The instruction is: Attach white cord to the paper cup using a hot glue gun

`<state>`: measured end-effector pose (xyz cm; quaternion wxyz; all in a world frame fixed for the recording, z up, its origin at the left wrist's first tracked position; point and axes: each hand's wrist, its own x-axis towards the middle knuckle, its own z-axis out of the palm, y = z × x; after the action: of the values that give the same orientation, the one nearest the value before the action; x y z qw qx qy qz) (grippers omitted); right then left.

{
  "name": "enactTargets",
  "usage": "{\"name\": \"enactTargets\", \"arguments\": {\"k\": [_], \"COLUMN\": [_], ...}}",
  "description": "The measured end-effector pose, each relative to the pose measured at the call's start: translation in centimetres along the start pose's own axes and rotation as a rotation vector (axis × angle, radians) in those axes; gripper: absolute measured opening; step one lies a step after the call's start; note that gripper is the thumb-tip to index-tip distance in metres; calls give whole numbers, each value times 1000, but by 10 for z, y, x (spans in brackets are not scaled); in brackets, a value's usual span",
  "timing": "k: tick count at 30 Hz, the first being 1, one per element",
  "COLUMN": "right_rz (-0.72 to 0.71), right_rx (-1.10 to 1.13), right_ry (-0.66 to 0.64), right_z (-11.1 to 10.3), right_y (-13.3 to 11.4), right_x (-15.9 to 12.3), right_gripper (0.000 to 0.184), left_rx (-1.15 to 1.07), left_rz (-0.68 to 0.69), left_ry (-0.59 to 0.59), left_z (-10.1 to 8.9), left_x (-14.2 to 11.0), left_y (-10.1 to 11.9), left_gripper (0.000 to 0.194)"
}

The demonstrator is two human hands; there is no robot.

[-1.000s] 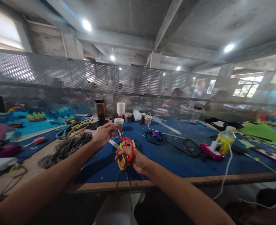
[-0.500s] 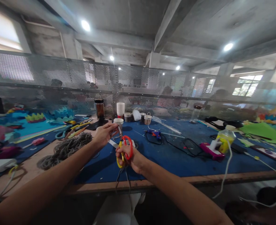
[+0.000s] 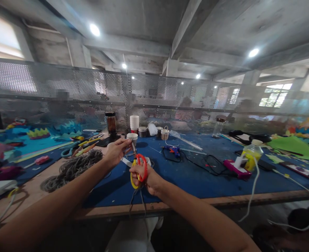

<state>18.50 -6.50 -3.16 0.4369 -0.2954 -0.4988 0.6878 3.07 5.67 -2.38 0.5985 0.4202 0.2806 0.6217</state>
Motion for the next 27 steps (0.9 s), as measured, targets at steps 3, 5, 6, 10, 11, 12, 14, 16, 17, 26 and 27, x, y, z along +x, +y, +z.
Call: {"name": "enactTargets", "arguments": {"k": [3,5,6,10,11,12,14,16,17,26,27], "right_rz": [-6,-13,-14,-21,-20,-17,3,35,47,-6,-8], "right_rx": [-25,-37,-40,-51,-51,-46,-28,-24,-28,-72,-67], "right_ry": [-6,-6,-11,-35,-30,-19,10,28,32,-3,-11], "right_z": [1,0,-1,-5,-6,-6,-6,-5,-4,-9,-11], "right_y": [-1,-1,-1,1,2,2,2,1,1,-2,-3], "right_x": [-1,-1,-1,0,1,1,2,3,4,4,4], "right_gripper": [28,29,29,28,27,26,23,22,22,28,28], "left_rx": [1,2,4,11,12,14,17,18,17,12,10], "left_rz": [-2,-4,-5,-10,-10,-11,-11,-11,-11,-12,-12], "left_ry": [-4,-7,-8,-13,-14,-15,-16,-15,-15,-25,-28], "left_z": [1,0,0,0,0,0,0,0,0,1,1], "left_x": [-1,-1,-1,0,0,0,0,0,0,-2,-2], "left_y": [1,1,2,2,2,2,2,1,1,4,4], "left_gripper": [22,22,23,25,25,25,25,24,24,22,22]}}
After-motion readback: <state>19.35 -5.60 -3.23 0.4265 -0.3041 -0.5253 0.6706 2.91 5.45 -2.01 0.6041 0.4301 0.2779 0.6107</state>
